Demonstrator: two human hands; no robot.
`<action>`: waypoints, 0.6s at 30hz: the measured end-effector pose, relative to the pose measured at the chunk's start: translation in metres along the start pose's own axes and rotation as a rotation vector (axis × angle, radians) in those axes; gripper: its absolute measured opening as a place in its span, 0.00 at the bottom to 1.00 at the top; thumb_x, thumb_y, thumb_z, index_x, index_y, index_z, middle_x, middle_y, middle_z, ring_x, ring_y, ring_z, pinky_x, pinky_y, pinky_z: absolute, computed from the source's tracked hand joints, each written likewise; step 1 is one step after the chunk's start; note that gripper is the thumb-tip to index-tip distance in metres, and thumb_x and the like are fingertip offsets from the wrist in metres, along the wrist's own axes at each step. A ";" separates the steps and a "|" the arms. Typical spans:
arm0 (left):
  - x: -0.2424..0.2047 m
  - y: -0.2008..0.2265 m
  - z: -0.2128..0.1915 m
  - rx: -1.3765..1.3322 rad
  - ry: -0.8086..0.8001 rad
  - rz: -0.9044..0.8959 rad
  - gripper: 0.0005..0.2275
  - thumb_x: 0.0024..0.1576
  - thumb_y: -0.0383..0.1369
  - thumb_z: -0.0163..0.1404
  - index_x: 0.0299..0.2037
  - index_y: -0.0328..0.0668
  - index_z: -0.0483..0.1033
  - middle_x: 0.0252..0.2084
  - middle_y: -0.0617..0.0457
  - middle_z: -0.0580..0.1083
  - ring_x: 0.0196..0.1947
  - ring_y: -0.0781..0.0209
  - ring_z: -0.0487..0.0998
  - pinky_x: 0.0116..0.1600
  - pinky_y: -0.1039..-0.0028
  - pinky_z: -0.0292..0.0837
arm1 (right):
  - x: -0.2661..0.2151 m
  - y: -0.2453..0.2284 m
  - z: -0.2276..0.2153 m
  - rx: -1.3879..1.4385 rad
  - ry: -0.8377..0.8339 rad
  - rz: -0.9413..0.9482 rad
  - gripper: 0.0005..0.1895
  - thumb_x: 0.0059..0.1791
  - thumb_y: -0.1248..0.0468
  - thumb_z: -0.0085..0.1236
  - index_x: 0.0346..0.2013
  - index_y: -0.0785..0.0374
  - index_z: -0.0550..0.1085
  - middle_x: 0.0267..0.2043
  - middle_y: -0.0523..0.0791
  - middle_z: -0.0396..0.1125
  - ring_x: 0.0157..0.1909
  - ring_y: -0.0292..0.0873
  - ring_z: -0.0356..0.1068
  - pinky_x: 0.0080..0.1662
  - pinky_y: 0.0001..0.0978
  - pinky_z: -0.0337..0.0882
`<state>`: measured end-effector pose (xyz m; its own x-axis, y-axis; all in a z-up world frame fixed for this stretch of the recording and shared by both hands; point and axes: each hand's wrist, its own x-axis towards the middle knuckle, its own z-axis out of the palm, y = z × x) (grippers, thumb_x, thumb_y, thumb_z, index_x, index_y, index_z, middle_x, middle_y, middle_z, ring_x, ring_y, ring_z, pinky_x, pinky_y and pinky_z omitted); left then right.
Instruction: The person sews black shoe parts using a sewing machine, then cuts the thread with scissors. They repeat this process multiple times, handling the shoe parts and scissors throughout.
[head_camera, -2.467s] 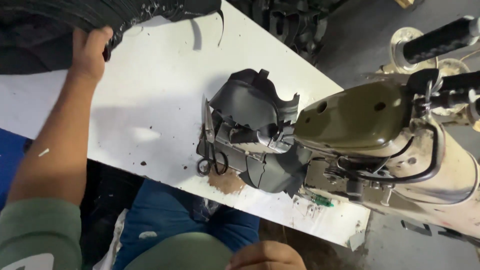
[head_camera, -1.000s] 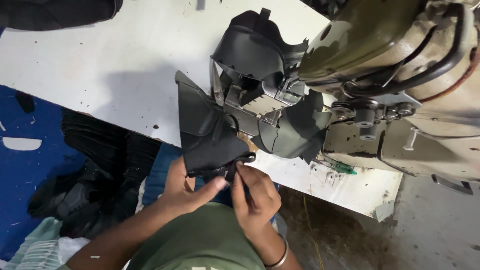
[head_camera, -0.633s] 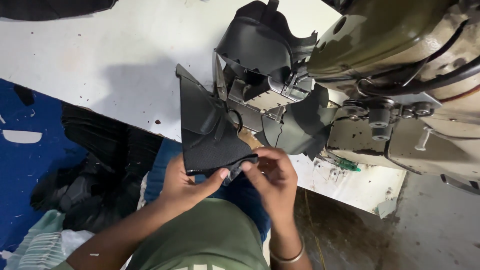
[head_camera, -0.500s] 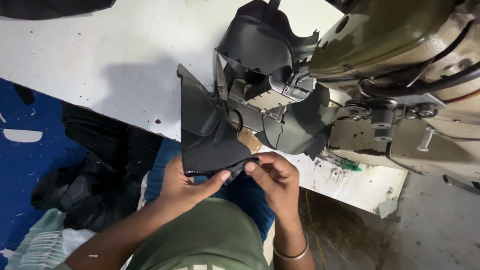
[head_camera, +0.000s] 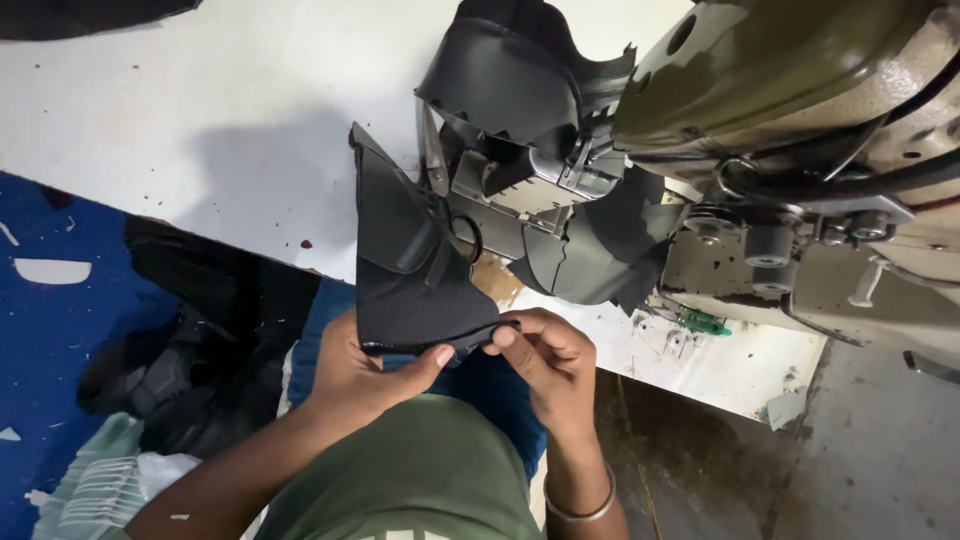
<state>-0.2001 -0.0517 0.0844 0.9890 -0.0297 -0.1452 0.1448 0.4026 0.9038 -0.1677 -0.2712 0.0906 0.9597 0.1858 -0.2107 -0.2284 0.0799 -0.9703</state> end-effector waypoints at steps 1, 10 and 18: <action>0.001 0.000 0.000 0.001 -0.003 -0.004 0.15 0.54 0.22 0.61 0.52 0.31 0.77 0.47 0.52 0.81 0.45 0.70 0.80 0.52 0.75 0.76 | 0.000 0.001 0.000 0.001 0.004 0.002 0.07 0.51 0.73 0.61 0.43 0.74 0.78 0.40 0.48 0.74 0.39 0.39 0.75 0.44 0.28 0.74; 0.009 -0.007 -0.001 0.083 0.022 -0.052 0.15 0.51 0.22 0.63 0.48 0.31 0.80 0.43 0.52 0.82 0.41 0.69 0.81 0.47 0.76 0.76 | 0.006 0.009 -0.010 0.078 -0.004 0.014 0.03 0.53 0.74 0.60 0.41 0.73 0.77 0.42 0.48 0.72 0.39 0.39 0.75 0.44 0.28 0.74; 0.032 -0.009 -0.031 0.370 0.073 0.042 0.16 0.47 0.25 0.67 0.46 0.32 0.82 0.40 0.51 0.81 0.35 0.68 0.79 0.42 0.77 0.73 | 0.119 -0.009 -0.080 -0.978 0.435 -0.139 0.27 0.46 0.54 0.71 0.55 0.63 0.73 0.49 0.52 0.74 0.48 0.54 0.76 0.47 0.39 0.73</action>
<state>-0.1704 -0.0275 0.0588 0.9913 0.0508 -0.1210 0.1189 0.0436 0.9919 -0.0383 -0.3285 0.0652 0.9870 -0.1436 0.0720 -0.0680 -0.7797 -0.6224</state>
